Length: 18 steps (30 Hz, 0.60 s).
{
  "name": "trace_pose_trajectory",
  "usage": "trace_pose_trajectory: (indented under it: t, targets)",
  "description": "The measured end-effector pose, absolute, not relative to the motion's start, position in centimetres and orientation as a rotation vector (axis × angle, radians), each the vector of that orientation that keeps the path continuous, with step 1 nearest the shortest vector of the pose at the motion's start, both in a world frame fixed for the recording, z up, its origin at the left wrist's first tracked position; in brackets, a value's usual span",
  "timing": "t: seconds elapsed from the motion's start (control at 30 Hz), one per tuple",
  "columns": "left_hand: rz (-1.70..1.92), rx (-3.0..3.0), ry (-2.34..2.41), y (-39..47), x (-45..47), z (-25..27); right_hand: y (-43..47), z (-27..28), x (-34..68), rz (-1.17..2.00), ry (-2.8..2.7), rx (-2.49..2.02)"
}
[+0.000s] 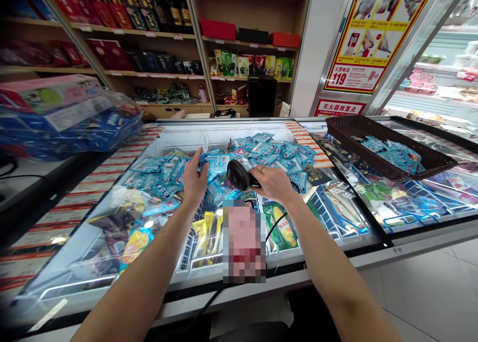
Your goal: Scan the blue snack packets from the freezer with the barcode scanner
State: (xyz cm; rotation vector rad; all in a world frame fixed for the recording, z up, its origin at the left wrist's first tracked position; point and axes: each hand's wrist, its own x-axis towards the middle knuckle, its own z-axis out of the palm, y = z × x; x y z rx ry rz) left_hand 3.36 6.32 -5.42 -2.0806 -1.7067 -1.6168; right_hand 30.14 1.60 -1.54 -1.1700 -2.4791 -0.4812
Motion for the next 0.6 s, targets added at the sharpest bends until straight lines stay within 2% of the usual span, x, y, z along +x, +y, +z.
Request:
trace_pose_trajectory:
  t: [0.6]
  targets:
    - [-1.476,-2.152,-1.648,6.1,3.6,-5.2,1.6,-1.2,29.0,-0.516,-2.574,-1.147]
